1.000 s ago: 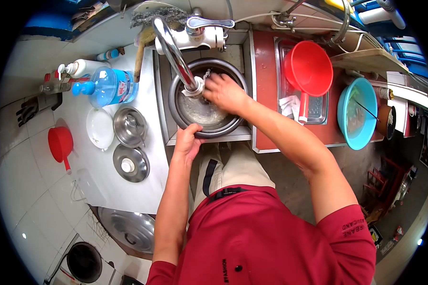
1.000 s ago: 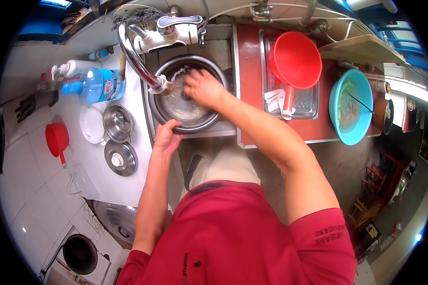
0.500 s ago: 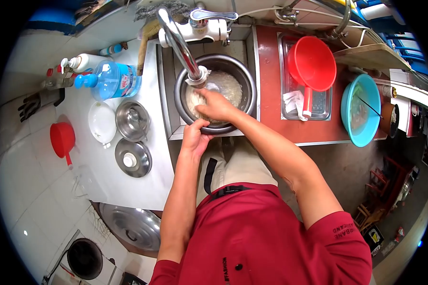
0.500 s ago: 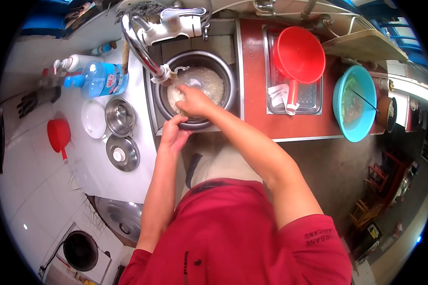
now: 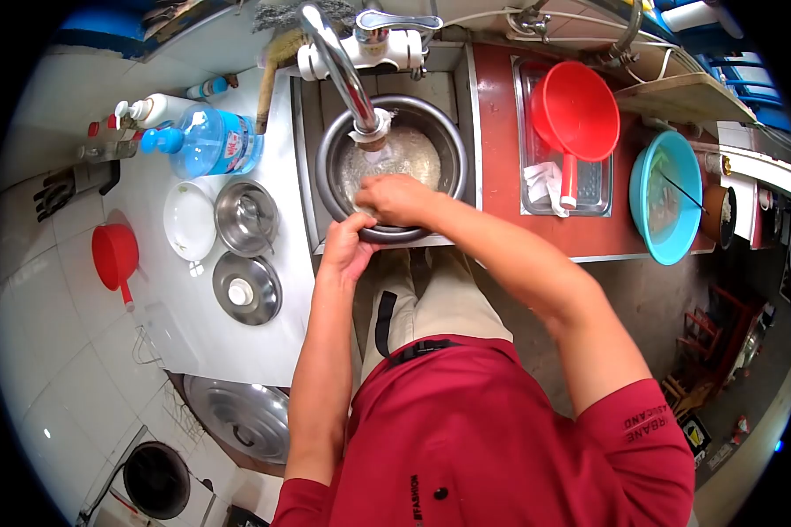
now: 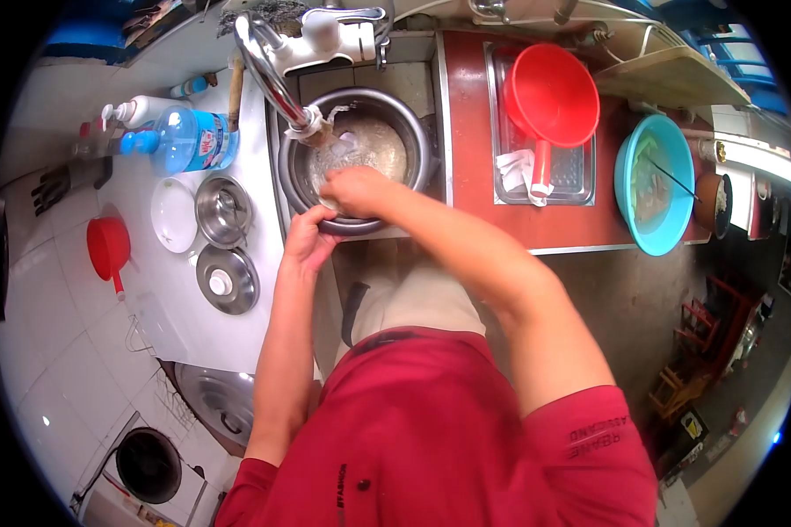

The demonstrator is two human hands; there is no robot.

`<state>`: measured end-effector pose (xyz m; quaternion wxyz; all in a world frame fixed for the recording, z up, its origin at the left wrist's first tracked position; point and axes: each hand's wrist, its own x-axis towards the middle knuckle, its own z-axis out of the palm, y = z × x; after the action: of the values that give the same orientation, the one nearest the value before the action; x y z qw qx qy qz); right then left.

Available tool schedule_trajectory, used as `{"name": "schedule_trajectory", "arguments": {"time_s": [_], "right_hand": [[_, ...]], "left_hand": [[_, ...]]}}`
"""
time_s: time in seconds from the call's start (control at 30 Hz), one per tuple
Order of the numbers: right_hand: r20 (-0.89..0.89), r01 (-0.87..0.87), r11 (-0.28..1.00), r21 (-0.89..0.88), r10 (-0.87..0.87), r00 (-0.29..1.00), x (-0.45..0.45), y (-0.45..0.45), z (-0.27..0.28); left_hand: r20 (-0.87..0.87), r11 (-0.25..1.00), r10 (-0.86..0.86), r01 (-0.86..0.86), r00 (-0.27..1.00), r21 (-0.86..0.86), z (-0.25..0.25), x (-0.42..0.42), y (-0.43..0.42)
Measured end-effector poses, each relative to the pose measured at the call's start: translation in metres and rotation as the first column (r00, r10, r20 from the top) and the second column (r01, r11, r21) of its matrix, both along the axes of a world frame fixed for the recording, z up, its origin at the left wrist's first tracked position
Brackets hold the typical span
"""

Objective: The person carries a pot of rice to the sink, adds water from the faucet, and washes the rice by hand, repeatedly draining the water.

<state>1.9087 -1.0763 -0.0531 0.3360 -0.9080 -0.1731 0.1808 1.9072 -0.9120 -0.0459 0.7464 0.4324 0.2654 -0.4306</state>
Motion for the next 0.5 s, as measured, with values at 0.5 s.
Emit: {"name": "schedule_trajectory", "arguments": {"time_s": [0.5], "right_hand": [[0.214,0.315,0.946,0.073,-0.323,0.922,0.021,0.022,-0.024]], "left_hand": [[-0.007,0.999,0.039,-0.039,0.999,-0.037,-0.001,0.002,-0.01]]}}
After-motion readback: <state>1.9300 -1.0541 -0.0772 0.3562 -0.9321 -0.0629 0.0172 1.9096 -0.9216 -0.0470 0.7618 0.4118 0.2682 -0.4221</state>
